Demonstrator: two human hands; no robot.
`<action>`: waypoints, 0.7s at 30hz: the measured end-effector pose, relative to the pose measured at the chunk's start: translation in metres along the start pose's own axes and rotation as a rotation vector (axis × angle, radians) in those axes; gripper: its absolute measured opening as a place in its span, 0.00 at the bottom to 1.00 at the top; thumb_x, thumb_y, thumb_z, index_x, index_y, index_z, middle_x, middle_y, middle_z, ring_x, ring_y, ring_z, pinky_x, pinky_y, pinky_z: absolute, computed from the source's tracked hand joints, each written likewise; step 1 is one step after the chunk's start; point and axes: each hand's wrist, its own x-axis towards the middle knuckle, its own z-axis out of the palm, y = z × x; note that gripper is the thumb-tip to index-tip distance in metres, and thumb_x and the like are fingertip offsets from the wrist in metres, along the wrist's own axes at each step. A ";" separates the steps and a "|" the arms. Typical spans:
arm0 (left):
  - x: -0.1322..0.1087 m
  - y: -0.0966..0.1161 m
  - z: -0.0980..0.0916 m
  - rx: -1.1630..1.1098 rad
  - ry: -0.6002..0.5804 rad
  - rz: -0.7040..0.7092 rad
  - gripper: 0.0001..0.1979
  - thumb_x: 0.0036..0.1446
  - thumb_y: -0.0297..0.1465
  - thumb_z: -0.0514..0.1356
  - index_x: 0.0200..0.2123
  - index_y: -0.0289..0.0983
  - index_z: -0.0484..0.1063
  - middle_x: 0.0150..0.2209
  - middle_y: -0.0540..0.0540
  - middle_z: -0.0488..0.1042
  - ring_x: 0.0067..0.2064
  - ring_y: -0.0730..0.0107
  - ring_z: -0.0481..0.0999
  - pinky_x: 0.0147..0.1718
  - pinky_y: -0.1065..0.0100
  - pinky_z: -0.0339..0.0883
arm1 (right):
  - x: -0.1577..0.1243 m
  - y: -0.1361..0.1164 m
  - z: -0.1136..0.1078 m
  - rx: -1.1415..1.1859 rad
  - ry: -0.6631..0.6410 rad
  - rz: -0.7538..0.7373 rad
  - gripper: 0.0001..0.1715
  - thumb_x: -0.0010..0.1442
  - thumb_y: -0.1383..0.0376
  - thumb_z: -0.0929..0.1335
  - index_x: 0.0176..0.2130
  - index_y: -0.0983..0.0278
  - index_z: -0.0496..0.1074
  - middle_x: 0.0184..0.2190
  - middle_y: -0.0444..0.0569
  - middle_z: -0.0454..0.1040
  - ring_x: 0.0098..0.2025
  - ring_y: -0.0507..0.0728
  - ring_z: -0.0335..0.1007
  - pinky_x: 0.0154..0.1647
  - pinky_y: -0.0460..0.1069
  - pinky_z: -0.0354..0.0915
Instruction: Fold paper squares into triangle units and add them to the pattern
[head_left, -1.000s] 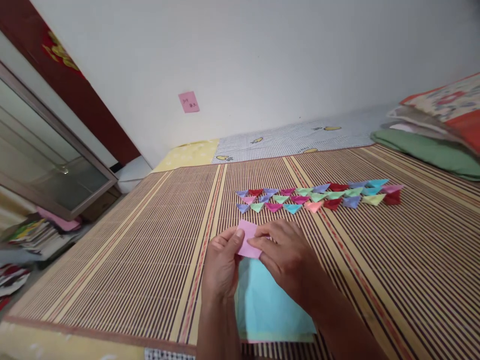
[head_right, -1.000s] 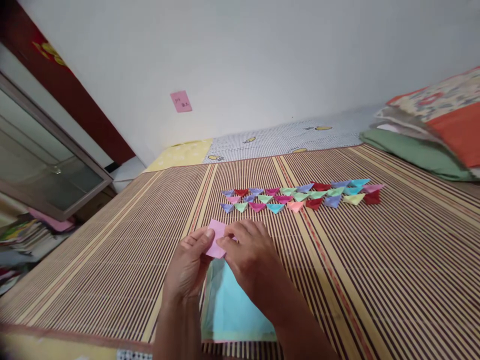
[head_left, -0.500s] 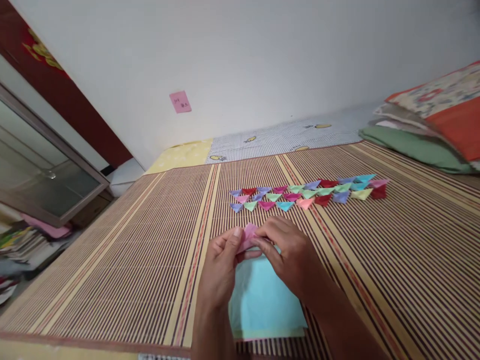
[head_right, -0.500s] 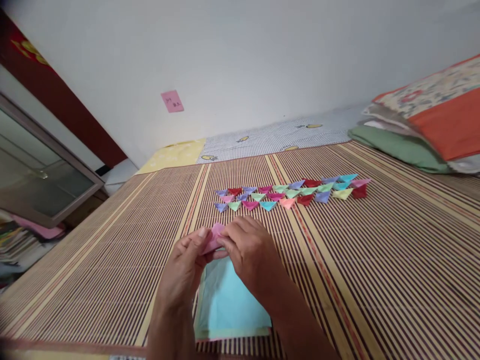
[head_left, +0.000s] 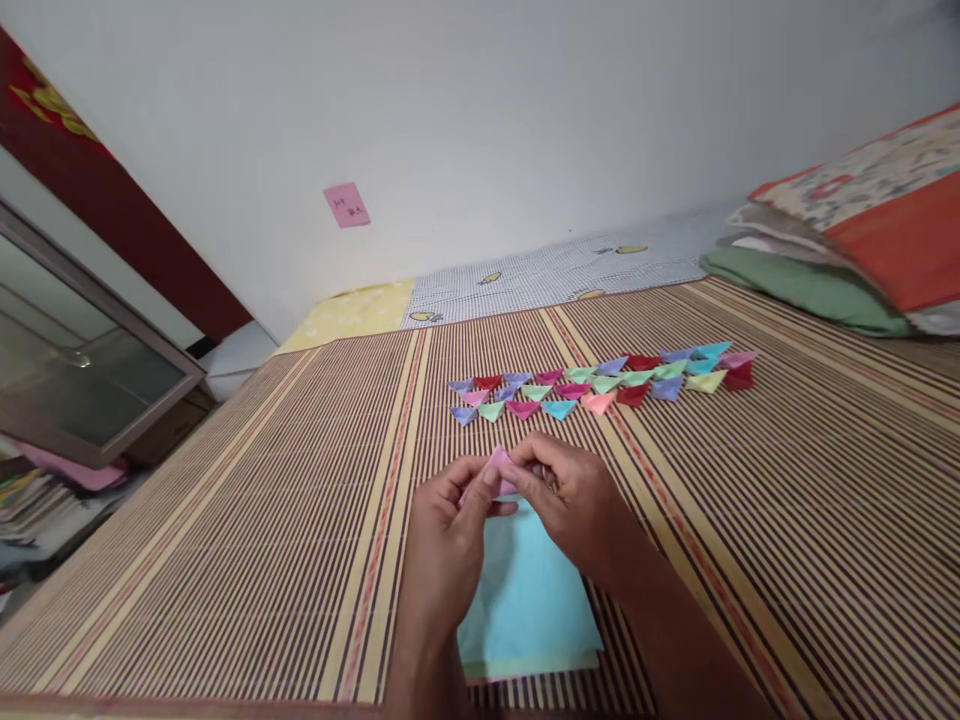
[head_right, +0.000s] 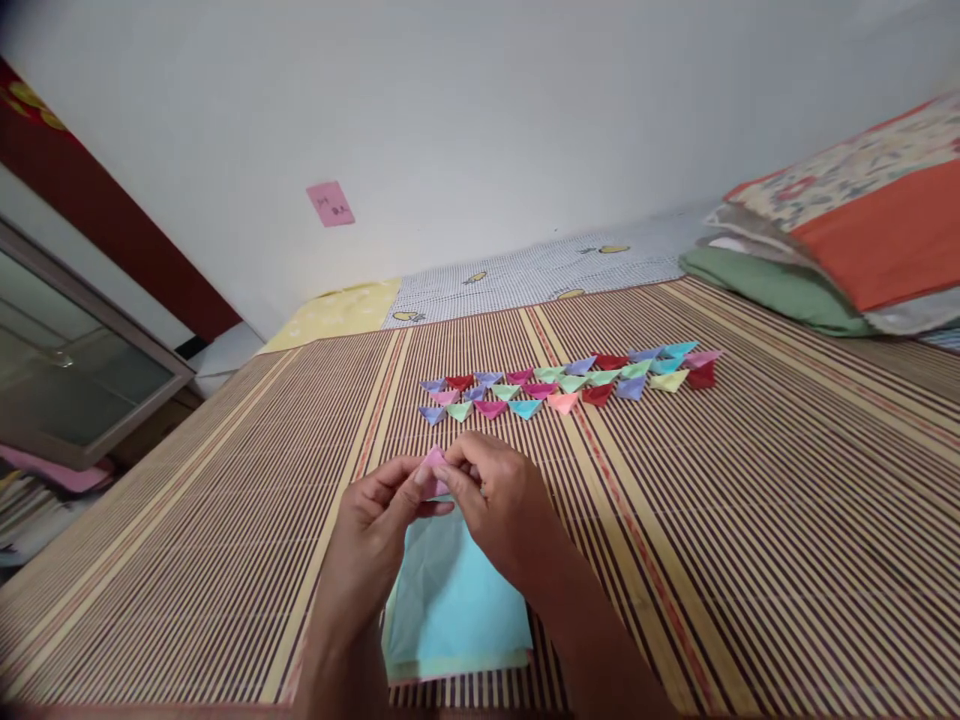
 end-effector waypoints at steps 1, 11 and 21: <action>0.000 0.000 0.000 0.010 0.005 0.002 0.11 0.61 0.38 0.66 0.38 0.37 0.83 0.33 0.46 0.79 0.33 0.69 0.77 0.32 0.70 0.77 | 0.000 0.000 -0.001 0.009 0.000 -0.007 0.11 0.68 0.67 0.68 0.31 0.63 0.70 0.28 0.42 0.70 0.30 0.52 0.65 0.32 0.48 0.59; 0.000 0.000 0.001 0.066 -0.026 0.029 0.12 0.62 0.38 0.65 0.40 0.37 0.84 0.36 0.45 0.80 0.35 0.67 0.78 0.33 0.68 0.78 | 0.001 -0.002 -0.003 0.019 0.068 -0.087 0.10 0.67 0.70 0.67 0.31 0.63 0.68 0.31 0.44 0.67 0.33 0.53 0.65 0.35 0.48 0.60; 0.001 0.002 0.003 0.040 -0.012 0.005 0.11 0.59 0.38 0.67 0.37 0.37 0.85 0.33 0.45 0.81 0.32 0.67 0.78 0.31 0.70 0.76 | 0.001 -0.005 -0.004 0.012 0.077 -0.035 0.09 0.65 0.70 0.67 0.31 0.62 0.69 0.28 0.42 0.69 0.29 0.52 0.63 0.31 0.48 0.59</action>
